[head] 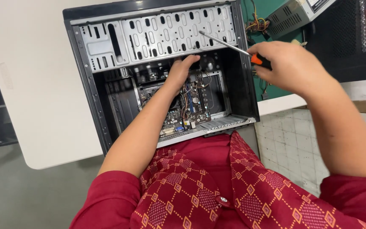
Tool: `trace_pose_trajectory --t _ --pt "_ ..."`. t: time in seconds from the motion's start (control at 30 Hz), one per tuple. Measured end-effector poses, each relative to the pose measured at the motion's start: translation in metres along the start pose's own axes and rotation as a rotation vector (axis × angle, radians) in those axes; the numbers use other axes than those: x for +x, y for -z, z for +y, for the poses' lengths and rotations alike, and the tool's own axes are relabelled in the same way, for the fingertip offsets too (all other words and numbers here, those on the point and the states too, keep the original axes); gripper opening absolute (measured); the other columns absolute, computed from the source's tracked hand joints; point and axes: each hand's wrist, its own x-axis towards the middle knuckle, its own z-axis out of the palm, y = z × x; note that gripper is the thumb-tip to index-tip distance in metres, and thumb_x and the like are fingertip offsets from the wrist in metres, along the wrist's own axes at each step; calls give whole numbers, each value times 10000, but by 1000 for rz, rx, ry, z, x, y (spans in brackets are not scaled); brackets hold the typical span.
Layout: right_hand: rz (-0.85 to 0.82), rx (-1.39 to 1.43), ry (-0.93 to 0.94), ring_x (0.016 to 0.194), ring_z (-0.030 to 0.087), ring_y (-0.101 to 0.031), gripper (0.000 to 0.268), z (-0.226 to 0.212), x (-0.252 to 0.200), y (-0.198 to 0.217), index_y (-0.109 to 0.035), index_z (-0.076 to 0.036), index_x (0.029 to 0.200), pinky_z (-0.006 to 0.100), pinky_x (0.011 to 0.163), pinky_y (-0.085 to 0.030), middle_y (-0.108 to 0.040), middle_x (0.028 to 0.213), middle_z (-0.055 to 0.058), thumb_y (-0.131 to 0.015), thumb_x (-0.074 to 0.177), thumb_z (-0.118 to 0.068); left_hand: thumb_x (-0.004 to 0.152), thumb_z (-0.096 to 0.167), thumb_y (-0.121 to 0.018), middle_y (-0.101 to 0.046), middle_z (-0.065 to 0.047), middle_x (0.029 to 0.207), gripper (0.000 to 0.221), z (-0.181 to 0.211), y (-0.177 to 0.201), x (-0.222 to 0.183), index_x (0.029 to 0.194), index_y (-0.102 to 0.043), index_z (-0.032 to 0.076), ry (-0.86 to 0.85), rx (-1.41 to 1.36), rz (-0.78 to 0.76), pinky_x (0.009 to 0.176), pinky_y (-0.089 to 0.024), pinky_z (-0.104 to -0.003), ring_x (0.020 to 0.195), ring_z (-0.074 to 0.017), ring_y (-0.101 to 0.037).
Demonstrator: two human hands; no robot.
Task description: Installing a hard drive into a desktop computer case, connecting cables, and securing it with a screwdriver.
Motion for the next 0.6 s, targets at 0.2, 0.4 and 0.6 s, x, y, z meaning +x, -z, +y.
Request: trace_pose_trajectory --t 0.2,0.4,0.6 --pt "-1 -471 80 785 284 -753 355 4 7 15 -678 -297 1310 416 456 -524 -747 917 -4 -600 970 -364 680 587 -581 -322 -180 1646 1111 5 2 -7 1570 -285 -10 1 -9 -22 1165 -355 -484 1480 -333 -385" --pt "-120 -491 73 854 270 -751 379 -4 17 19 -642 -333 1359 419 511 -552 -740 930 -12 -560 990 -360 682 586 -582 -247 -195 1674 1132 2 3 -4 1587 -247 -6 -18 -34 -45 1179 -330 -520 1507 -352 -327" --pt "-115 -506 94 850 274 -753 413 -2 23 17 -650 -315 1358 422 493 -556 -739 976 -12 -575 953 -344 658 589 -599 -290 -188 1660 1166 1 2 -2 1587 -234 -14 -9 -59 -32 1169 -351 -491 1497 -338 -356"
